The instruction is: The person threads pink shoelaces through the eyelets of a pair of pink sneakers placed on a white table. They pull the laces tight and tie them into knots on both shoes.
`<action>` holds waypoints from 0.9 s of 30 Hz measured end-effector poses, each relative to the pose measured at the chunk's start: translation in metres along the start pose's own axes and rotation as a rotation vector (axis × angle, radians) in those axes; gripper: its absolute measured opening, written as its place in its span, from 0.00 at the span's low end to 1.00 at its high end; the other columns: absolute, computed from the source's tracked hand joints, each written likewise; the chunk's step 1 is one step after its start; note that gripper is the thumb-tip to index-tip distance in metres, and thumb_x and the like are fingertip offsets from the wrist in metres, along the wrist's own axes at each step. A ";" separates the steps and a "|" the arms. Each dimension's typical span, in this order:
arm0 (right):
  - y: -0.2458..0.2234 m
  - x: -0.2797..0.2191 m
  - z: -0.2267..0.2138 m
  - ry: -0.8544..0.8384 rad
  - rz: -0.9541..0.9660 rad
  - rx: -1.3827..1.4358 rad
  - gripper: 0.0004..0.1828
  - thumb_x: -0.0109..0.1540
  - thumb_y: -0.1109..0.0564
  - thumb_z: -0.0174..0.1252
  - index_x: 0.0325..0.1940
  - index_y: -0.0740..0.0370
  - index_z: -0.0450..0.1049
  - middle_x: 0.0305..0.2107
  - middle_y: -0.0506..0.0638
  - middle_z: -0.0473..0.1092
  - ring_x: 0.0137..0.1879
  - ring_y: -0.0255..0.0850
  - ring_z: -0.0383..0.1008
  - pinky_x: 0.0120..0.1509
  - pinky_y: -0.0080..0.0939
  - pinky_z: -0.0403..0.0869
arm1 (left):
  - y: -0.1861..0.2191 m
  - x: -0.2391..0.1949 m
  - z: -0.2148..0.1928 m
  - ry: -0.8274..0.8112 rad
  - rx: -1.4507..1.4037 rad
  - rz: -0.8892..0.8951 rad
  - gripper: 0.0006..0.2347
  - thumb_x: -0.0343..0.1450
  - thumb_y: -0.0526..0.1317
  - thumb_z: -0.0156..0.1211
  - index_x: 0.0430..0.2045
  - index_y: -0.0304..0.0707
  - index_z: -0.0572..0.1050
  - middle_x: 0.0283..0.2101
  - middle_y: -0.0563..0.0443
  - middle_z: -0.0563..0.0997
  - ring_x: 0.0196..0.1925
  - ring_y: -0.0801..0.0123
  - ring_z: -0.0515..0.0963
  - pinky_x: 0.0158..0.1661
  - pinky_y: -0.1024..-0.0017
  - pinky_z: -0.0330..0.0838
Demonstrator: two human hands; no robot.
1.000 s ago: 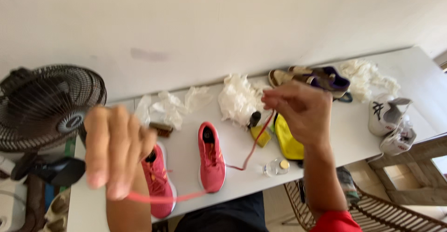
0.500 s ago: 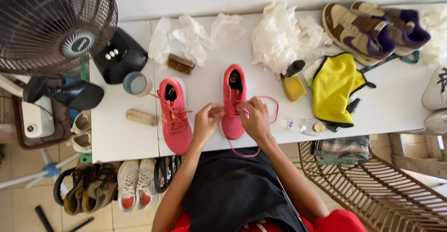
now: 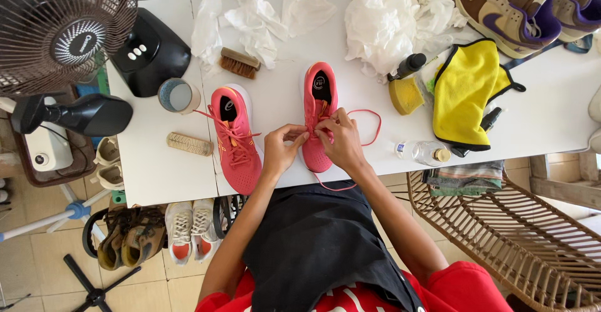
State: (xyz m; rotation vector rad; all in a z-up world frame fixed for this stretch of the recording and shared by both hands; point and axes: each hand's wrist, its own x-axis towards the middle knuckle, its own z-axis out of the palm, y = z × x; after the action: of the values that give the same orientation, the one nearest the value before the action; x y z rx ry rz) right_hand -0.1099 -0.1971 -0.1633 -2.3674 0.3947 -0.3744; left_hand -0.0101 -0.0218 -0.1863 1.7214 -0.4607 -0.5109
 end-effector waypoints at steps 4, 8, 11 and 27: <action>0.002 0.003 0.004 -0.017 -0.031 0.009 0.03 0.68 0.54 0.69 0.43 0.53 0.84 0.42 0.49 0.61 0.50 0.55 0.76 0.57 0.52 0.70 | -0.006 0.006 -0.003 -0.004 -0.010 -0.013 0.07 0.74 0.39 0.79 0.41 0.39 0.89 0.36 0.46 0.91 0.37 0.69 0.89 0.45 0.72 0.83; 0.001 0.008 0.001 -0.076 -0.059 0.002 0.04 0.67 0.53 0.69 0.43 0.53 0.83 0.43 0.48 0.62 0.53 0.53 0.74 0.59 0.51 0.68 | 0.014 0.005 -0.006 -0.003 0.129 0.086 0.05 0.74 0.39 0.79 0.39 0.41 0.89 0.35 0.46 0.90 0.37 0.63 0.90 0.45 0.68 0.82; -0.017 0.010 -0.019 -0.113 -0.123 -0.112 0.15 0.65 0.43 0.69 0.49 0.50 0.81 0.52 0.49 0.63 0.59 0.51 0.70 0.62 0.53 0.66 | 0.034 -0.001 -0.013 0.117 0.348 0.340 0.03 0.76 0.38 0.75 0.38 0.46 0.85 0.35 0.54 0.87 0.46 0.60 0.89 0.54 0.59 0.76; -0.016 0.024 -0.024 -0.281 -0.147 -0.450 0.43 0.53 0.32 0.77 0.69 0.41 0.71 0.57 0.44 0.69 0.56 0.47 0.71 0.63 0.54 0.69 | 0.052 0.000 -0.054 -0.396 -0.169 0.027 0.19 0.74 0.48 0.77 0.51 0.37 0.77 0.39 0.46 0.86 0.44 0.58 0.87 0.51 0.57 0.79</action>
State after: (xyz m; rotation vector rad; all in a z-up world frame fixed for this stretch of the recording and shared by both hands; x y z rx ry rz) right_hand -0.0937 -0.2091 -0.1313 -2.8476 0.1839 -0.0111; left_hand 0.0194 0.0114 -0.1260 1.4506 -0.6999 -0.8526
